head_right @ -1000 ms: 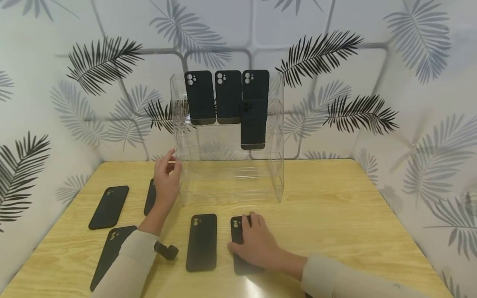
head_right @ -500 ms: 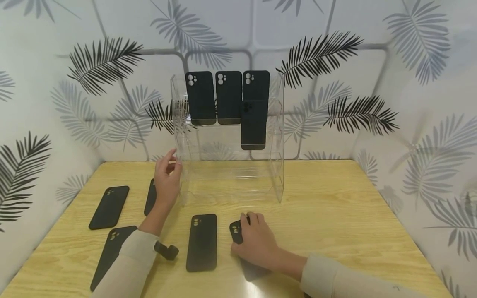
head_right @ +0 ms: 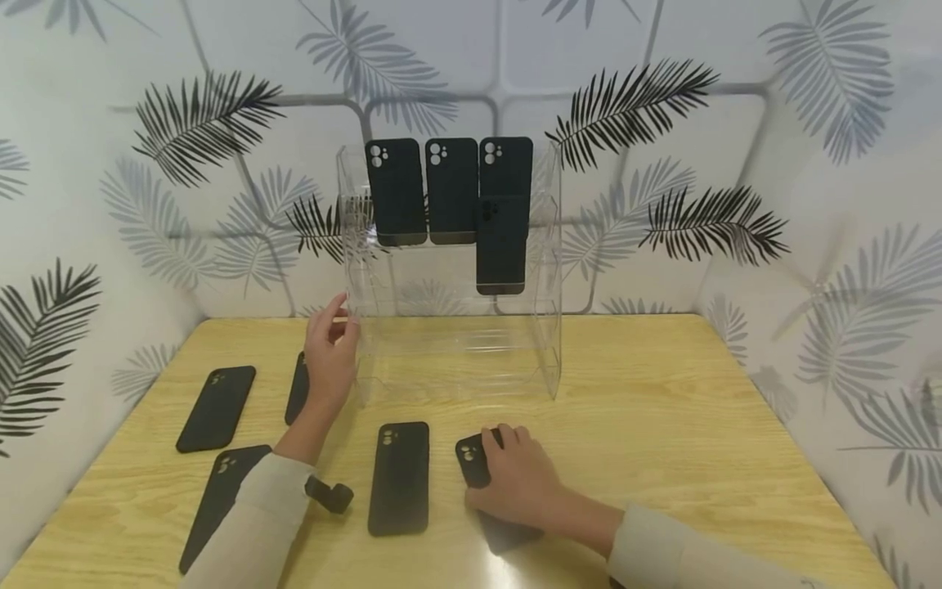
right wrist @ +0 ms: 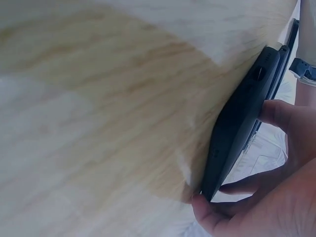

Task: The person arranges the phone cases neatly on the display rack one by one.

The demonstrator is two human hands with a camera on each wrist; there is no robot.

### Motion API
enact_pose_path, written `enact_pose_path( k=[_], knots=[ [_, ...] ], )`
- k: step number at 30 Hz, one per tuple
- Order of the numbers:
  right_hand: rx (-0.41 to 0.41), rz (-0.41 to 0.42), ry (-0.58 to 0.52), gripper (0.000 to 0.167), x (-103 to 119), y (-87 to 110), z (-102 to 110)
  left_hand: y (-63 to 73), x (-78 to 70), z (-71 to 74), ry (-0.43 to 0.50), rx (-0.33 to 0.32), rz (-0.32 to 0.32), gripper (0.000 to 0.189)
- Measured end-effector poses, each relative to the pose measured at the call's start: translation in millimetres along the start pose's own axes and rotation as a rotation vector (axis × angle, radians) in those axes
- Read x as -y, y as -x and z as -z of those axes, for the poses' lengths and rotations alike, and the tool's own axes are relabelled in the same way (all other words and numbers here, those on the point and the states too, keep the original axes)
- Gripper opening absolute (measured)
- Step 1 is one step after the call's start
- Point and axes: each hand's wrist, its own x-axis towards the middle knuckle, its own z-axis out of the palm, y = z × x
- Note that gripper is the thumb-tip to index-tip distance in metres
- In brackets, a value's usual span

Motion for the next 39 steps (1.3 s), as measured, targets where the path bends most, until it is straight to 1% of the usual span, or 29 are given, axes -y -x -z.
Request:
enact_pose_path(
  k=[3,5,7,9,12,16,23,30,35,39],
  knots=[
    [-0.003,-0.013,-0.018,0.089,1.5,-1.4,0.0,0.4,-0.8,-0.5,-0.006,-0.008,0.012,0.04],
    [-0.012,-0.019,-0.032,0.089,2.9,-2.5,0.9,1.4,-5.2,-0.7,-0.01,-0.011,0.016,0.04],
    [-0.035,-0.017,-0.03,0.088,3.6,-4.2,2.2,3.6,-16.6,0.5,-0.009,-0.009,0.014,0.04],
    [-0.078,-0.009,-0.023,0.087,3.5,-7.2,3.8,5.9,-28.4,1.7,-0.014,-0.007,0.005,0.04],
    [-0.153,0.008,-0.018,0.088,3.6,-12.8,7.1,3.6,-23.9,2.4,-0.006,-0.005,-0.006,0.04],
    [-0.232,0.027,-0.047,0.089,8.3,-19.4,14.7,-1.7,-0.6,1.9,-0.005,-0.001,-0.005,0.04],
    [-0.341,0.049,-0.087,0.092,17.3,-31.8,30.1,-0.6,0.9,1.2,-0.024,0.0,-0.005,0.041],
    [-0.386,0.05,-0.147,0.094,21.5,-45.1,42.7,-0.2,-0.5,0.1,-0.018,-0.005,-0.004,0.041],
    [-0.443,0.077,-0.142,0.094,25.0,-56.5,53.3,-0.3,-1.2,0.0,-0.005,-0.009,-0.002,0.042],
    [-0.492,0.08,-0.148,0.096,29.7,-69.6,66.9,-0.5,-1.3,0.4,-0.004,-0.015,0.003,0.041]
  ],
)
